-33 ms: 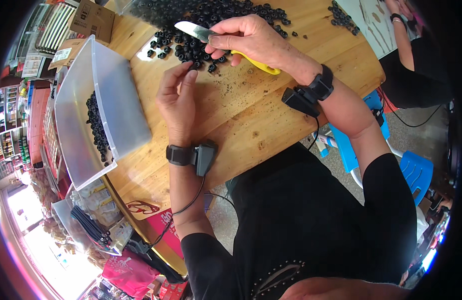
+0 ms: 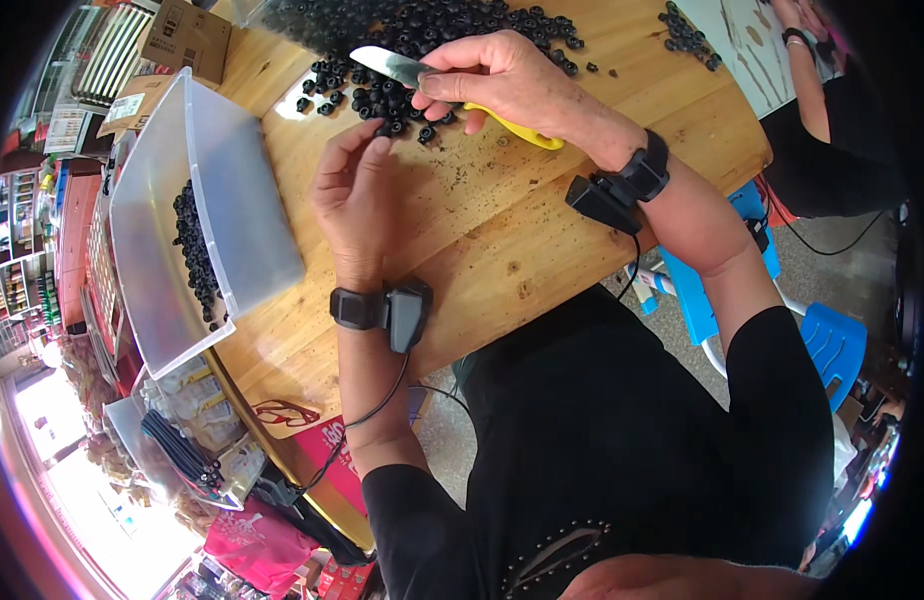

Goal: Trimming excess material from small black rubber or plastic components using a handheld knife at a workstation.

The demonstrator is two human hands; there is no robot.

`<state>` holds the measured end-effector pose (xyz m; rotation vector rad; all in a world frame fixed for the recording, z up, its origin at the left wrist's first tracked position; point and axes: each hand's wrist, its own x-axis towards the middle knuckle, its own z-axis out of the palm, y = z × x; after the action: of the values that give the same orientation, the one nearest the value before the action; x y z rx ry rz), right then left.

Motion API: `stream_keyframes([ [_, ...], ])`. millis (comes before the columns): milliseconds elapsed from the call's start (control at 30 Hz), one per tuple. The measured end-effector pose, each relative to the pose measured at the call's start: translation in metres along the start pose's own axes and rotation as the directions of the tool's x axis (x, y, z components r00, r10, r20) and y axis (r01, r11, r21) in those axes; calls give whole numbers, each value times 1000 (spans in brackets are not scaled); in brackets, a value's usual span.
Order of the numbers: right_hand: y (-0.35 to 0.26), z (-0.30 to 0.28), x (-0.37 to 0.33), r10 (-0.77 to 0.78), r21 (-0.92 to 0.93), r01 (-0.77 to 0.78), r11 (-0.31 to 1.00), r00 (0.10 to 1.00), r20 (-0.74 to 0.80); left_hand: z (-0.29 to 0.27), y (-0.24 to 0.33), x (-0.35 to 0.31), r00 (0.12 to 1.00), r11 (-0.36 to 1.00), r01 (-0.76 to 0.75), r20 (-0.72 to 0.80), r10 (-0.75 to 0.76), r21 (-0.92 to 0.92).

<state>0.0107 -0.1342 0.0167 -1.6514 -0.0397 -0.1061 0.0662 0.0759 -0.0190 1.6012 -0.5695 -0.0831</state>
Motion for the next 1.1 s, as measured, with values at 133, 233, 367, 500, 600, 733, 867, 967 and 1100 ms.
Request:
stream_keyframes([
  [133,-1,7,-4,-8,15,6,1000,997,79,0,2,-1,992,933,127,57,-114,-338],
  [233,0,11,-5,-24,21,22,1000,996,84,4,3,-4,989,934,137,97,-111,-329],
  [367,4,12,-6,-21,20,20,1000,996,86,8,6,-7,991,943,113,98,-86,-312],
  [500,3,13,-6,-6,51,1,999,994,112,9,6,-10,996,951,83,60,-68,-298],
  [600,-1,15,-7,11,80,-21,997,993,119,8,6,-11,998,956,61,37,-53,-287],
  [733,0,14,-8,-10,80,2,997,994,105,10,6,-13,1000,967,31,7,-30,-254],
  [867,1,14,-7,-27,74,20,997,996,85,14,3,-15,999,966,24,-19,-29,-256],
  [967,4,15,-6,-55,71,50,996,997,61,16,2,-16,999,978,-27,-37,19,-207],
  [1100,4,17,-7,-68,47,66,997,996,55,16,1,-16,995,992,-65,-82,57,-105],
])
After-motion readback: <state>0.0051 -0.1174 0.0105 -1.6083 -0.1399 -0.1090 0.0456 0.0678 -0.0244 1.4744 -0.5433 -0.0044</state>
